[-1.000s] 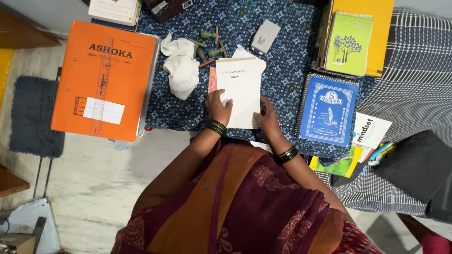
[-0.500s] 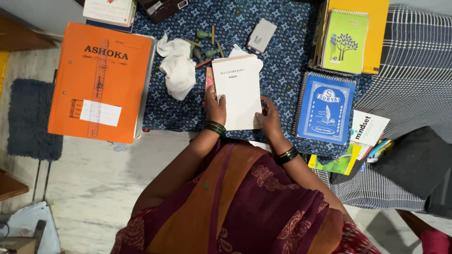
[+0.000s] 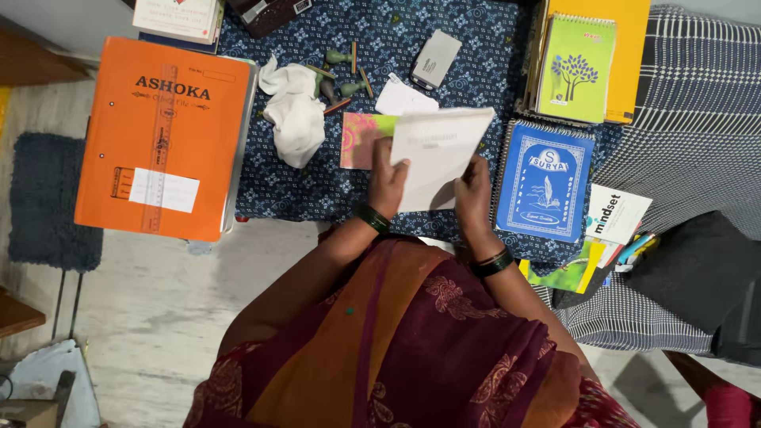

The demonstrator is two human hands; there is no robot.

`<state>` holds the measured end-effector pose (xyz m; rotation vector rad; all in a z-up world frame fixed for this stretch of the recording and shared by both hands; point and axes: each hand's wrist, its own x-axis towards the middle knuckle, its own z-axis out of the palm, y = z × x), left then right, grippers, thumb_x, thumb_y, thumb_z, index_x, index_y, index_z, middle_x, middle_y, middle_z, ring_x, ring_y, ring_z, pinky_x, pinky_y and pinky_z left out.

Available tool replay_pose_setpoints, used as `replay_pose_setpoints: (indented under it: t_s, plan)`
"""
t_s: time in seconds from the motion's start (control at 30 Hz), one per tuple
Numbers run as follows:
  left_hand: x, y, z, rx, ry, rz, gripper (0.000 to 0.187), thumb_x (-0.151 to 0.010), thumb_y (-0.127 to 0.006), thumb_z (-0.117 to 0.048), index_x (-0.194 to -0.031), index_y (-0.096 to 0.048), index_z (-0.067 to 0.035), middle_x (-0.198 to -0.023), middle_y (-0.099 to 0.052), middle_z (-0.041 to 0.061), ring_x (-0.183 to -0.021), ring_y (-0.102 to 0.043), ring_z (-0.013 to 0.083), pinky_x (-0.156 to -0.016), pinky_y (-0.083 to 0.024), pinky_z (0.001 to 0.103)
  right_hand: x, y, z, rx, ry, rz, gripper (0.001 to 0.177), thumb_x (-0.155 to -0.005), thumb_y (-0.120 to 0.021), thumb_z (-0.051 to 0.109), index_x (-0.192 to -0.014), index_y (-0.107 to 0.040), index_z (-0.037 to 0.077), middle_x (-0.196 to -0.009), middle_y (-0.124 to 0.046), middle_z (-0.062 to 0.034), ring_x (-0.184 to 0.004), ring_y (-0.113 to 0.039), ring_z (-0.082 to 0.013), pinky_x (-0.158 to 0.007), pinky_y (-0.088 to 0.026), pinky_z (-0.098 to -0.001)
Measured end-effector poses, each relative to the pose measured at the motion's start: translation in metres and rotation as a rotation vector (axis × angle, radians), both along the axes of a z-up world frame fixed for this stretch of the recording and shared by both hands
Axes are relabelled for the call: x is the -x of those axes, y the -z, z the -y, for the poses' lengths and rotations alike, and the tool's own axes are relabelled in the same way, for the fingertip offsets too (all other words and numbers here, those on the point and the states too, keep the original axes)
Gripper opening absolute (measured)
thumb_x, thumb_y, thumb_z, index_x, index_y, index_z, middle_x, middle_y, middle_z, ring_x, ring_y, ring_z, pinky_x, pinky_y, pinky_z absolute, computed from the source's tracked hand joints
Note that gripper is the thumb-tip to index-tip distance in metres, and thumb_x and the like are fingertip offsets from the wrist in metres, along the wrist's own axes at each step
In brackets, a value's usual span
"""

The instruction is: The person organizes stationery items on a table covered with a patterned cloth. They pick up various notebooks and books, wipe them with a white cloth, and stack them into neat piles. The person handles items one at a time, including a large orange file and several smaller notebooks, arranging them into two distinct stacks by the end of the clip.

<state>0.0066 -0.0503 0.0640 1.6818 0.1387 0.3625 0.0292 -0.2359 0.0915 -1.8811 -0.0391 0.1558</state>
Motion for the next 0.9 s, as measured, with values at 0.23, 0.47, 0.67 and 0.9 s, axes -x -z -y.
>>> replay_pose_setpoints:
  t_s: [0.23, 0.47, 0.67, 0.9]
  plan:
    - [0.005, -0.046, 0.016, -0.2, 0.084, 0.221, 0.039, -0.092, -0.068, -0.015, -0.123, -0.052, 0.002, -0.117, -0.054, 0.018, -0.114, -0.055, 0.0327, -0.1, -0.048, 0.042, 0.007, -0.008, 0.019, -0.239, 0.157, 0.184, 0.038, -0.096, -0.047, -0.01, -0.133, -0.05, 0.0, -0.122, -0.062, -0.0082, -0.115, -0.058, -0.0179, -0.103, -0.046, -0.0303]
    - [0.007, -0.032, 0.017, -0.011, 0.082, 0.092, 0.038, -0.094, -0.072, -0.026, -0.118, -0.058, -0.001, -0.107, -0.061, 0.012, -0.1, -0.063, 0.0236, -0.088, -0.052, 0.038, 0.017, 0.029, 0.025, -0.206, 0.158, 0.157, 0.026, -0.1, -0.05, -0.008, -0.124, -0.059, -0.001, -0.116, -0.065, -0.0078, -0.11, -0.061, -0.016, -0.1, -0.05, -0.0293]
    - [0.012, -0.008, 0.02, 0.147, 0.054, 0.02, 0.037, -0.097, -0.071, -0.025, -0.12, -0.059, 0.001, -0.108, -0.068, 0.013, -0.098, -0.066, 0.0206, -0.087, -0.054, 0.035, 0.02, 0.029, 0.023, -0.181, 0.113, 0.107, 0.032, -0.099, -0.049, -0.007, -0.129, -0.058, -0.003, -0.115, -0.066, -0.0093, -0.109, -0.061, -0.0176, -0.1, -0.049, -0.0311]
    - [0.01, -0.01, 0.023, 0.144, 0.031, 0.104, 0.035, -0.098, -0.069, -0.017, -0.123, -0.056, 0.003, -0.111, -0.067, 0.014, -0.103, -0.065, 0.023, -0.091, -0.052, 0.037, 0.02, 0.029, 0.023, -0.291, 0.111, 0.157, 0.03, -0.104, -0.048, -0.004, -0.133, -0.054, -0.005, -0.122, -0.063, -0.0122, -0.115, -0.058, -0.0204, -0.103, -0.047, -0.0334]
